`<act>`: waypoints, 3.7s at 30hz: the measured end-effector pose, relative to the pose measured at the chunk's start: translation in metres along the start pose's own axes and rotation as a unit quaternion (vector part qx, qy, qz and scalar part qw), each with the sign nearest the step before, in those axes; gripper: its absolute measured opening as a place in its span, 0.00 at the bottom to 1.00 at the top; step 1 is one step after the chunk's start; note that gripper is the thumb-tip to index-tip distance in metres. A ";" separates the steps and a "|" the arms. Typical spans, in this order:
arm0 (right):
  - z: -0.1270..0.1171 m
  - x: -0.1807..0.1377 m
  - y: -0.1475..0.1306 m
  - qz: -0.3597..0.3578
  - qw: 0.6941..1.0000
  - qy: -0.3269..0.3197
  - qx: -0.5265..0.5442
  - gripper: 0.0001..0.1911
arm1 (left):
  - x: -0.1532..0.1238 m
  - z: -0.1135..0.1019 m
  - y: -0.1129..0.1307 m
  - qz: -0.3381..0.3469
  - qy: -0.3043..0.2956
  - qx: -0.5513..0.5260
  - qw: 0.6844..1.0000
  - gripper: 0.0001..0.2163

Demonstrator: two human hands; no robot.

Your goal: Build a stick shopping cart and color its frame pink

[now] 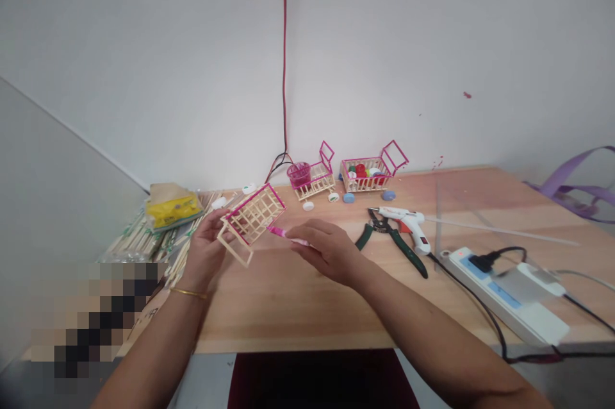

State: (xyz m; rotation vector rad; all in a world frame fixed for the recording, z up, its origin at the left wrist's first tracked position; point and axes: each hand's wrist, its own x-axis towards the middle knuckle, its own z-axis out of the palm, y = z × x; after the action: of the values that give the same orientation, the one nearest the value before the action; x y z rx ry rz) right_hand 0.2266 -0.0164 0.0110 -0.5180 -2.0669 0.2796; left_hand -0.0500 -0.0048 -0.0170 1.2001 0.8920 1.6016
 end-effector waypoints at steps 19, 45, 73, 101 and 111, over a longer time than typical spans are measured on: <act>0.002 0.000 0.003 0.024 0.999 0.017 -0.018 0.09 | 0.001 -0.008 -0.008 0.035 -0.028 0.027 0.999 0.22; -0.001 -0.003 0.012 0.088 0.994 0.026 -0.054 0.08 | -0.002 -0.005 -0.003 0.058 -0.033 0.087 0.994 0.22; -0.007 0.000 0.012 0.069 0.994 0.065 -0.056 0.09 | -0.001 0.000 -0.006 -0.033 0.030 -0.046 0.998 0.21; -0.010 0.003 0.013 0.112 0.986 0.110 -0.053 0.11 | 0.008 -0.003 -0.013 -0.110 0.021 -0.173 0.979 0.19; -0.044 0.091 0.067 0.225 0.926 -0.027 -0.301 0.16 | 0.013 -0.011 -0.023 -0.149 -0.020 -0.206 0.967 0.18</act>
State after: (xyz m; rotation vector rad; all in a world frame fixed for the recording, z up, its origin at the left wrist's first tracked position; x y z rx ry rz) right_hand 0.2391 0.0852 0.0764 -1.3786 -2.0499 -0.0921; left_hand -0.0565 0.0150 -0.0367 0.7650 0.6361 1.4218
